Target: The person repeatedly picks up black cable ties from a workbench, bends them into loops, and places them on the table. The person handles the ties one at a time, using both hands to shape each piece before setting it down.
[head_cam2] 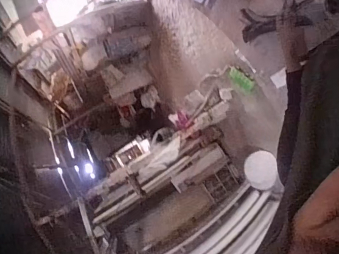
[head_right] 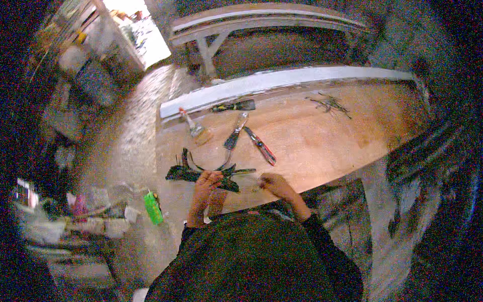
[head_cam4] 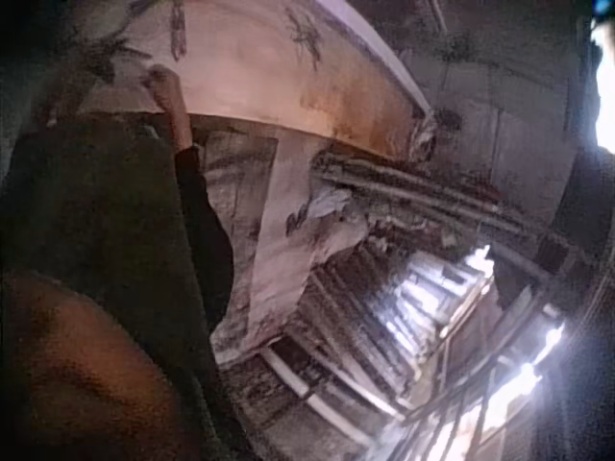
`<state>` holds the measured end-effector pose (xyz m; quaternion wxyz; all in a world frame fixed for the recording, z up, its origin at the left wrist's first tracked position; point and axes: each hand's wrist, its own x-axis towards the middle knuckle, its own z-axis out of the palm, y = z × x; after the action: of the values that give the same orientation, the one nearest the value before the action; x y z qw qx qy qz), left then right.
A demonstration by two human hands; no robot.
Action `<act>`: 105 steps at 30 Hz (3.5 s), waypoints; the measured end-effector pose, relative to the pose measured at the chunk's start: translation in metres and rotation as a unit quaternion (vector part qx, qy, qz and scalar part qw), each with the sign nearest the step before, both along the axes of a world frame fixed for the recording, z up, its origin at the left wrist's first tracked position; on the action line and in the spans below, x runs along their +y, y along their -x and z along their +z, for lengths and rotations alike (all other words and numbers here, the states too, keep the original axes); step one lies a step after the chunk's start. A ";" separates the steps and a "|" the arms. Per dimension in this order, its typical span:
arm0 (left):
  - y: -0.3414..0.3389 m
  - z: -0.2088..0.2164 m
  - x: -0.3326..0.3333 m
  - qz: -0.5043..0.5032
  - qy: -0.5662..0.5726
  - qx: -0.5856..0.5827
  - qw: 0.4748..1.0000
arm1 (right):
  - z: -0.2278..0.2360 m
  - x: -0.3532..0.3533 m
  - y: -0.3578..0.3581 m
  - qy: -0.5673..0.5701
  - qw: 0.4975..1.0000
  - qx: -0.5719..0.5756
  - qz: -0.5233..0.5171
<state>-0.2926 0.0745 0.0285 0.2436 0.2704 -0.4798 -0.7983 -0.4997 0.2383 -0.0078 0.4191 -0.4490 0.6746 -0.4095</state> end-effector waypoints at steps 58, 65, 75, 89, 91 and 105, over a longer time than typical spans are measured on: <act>0.056 0.016 0.004 0.201 -0.047 -0.128 0.970 | 0.073 0.001 0.040 0.051 0.997 0.048 -0.026; 0.079 -0.014 0.040 0.124 0.092 -0.138 0.978 | 0.079 0.020 0.047 0.081 0.992 -0.074 -0.055; 0.143 0.036 0.096 0.021 0.039 -0.130 0.990 | 0.082 0.054 0.075 0.008 0.992 -0.122 0.038; 0.180 0.042 0.139 0.076 0.144 -0.148 0.975 | 0.085 0.093 0.114 0.099 0.995 -0.016 0.014; 0.185 0.046 0.144 0.066 0.234 -0.167 0.955 | 0.090 0.089 0.113 0.121 0.991 -0.047 -0.043; 0.203 0.077 0.131 -0.017 0.600 -0.241 0.762 | 0.072 0.033 0.129 0.171 0.961 -0.181 -0.122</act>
<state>-0.4954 0.2051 0.1058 0.2183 0.2442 -0.9086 -0.2593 -0.6287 0.2714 0.0646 0.3984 -0.3463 0.5570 -0.6412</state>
